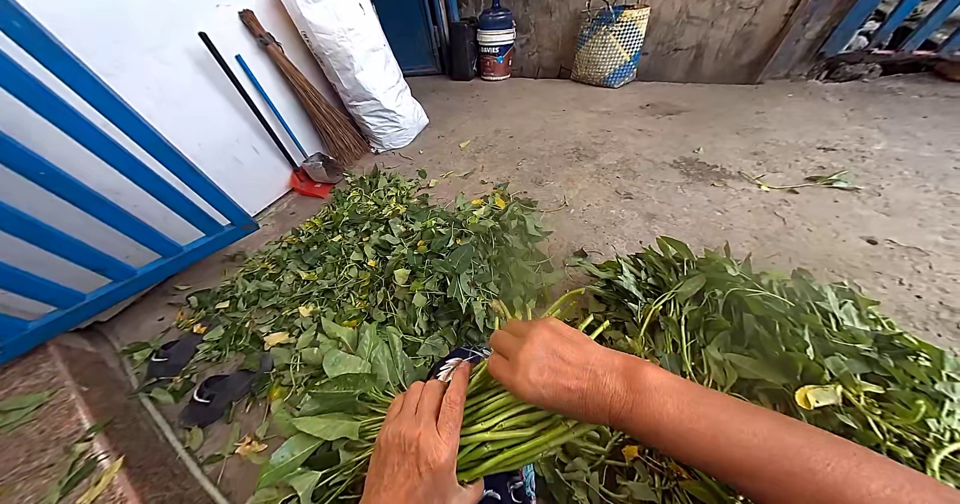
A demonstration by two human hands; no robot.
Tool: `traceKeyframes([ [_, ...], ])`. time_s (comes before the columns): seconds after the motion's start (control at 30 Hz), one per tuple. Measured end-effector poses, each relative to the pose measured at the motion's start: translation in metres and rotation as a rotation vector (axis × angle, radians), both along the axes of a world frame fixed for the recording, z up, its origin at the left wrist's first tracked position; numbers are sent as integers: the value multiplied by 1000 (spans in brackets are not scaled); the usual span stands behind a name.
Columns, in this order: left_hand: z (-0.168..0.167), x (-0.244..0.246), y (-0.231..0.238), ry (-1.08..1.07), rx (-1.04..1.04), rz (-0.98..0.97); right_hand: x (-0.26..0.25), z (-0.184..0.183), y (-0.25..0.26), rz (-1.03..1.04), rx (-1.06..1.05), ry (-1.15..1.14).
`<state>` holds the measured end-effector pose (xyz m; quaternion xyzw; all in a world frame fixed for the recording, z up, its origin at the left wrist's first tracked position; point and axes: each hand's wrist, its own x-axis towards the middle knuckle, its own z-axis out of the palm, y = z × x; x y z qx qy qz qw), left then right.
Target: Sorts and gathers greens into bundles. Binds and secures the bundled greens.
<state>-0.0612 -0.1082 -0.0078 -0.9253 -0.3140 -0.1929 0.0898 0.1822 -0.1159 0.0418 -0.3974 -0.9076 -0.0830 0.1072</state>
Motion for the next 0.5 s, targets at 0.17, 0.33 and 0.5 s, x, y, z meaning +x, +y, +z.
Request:
traceKeyframes([
  [0.17, -3, 1, 2, -9, 9, -46, 4, -2, -6, 8, -199, 162],
  [0.33, -7, -1, 1, -38, 11, -61, 13, -9, -17, -77, -271, 155],
  [0.5, -10, -4, -2, -49, 42, -63, 21, -3, -19, -71, -572, 250],
])
